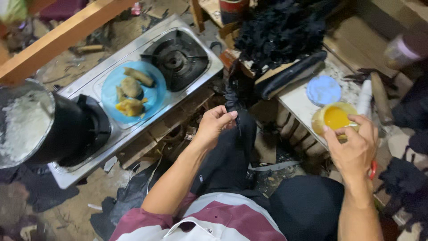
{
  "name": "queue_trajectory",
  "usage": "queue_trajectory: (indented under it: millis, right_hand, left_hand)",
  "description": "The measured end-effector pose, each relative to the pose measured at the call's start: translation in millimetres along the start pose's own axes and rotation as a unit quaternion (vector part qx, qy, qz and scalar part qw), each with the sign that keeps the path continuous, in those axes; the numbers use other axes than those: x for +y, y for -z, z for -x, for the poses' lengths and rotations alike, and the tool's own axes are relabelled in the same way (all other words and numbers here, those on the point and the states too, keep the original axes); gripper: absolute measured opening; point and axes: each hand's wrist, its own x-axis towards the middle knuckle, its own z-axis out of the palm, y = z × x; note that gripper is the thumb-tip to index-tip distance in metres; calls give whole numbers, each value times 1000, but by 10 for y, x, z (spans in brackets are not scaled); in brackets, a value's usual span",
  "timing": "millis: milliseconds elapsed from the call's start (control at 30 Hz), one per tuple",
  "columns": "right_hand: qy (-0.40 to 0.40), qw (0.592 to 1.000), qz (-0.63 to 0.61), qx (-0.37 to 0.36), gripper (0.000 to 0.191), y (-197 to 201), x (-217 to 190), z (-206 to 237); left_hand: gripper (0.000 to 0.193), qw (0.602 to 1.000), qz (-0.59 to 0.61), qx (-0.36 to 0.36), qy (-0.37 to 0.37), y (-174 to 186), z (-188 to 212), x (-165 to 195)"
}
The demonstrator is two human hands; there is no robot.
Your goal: The person repeatedly picks small black rubber pieces from a pile, folds and aligns them by hand, and places them into a larger black shoe component held on the lap. The process is repeated for multiple pieces, with occasional adjustments to the alignment of the parts.
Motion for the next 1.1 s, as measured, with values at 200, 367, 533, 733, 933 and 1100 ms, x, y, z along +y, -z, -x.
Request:
queue_trajectory:
  millis: [200,367,533,733,933,1100]
  right_hand:
    - [37,991,-121,35,21,277,-444,109]
    - [-37,933,-357,-27,51,238,-724,291]
    - [-195,837,-510,-32,81,2,-626,263]
    - [-228,822,-521,26,79,89,-393,425]
    - [-251,822,-511,27,78,165,-424,600]
    - [-267,814,-516,18,77,192,-470,684]
  left_hand:
    - [24,997,26,-52,57,-628,27,-216]
    - [16,991,-26,-123,44,-1107,110,-476]
    - [18,965,-84,-238,75,-1419,252,-570]
    - [15,906,-332,-159,-210,-1262,-351,136]
    - [32,749,-535,22,-390,-1430,-1075,880]
    - [17,657,-668,4,-349,-1665,-1360,1015]
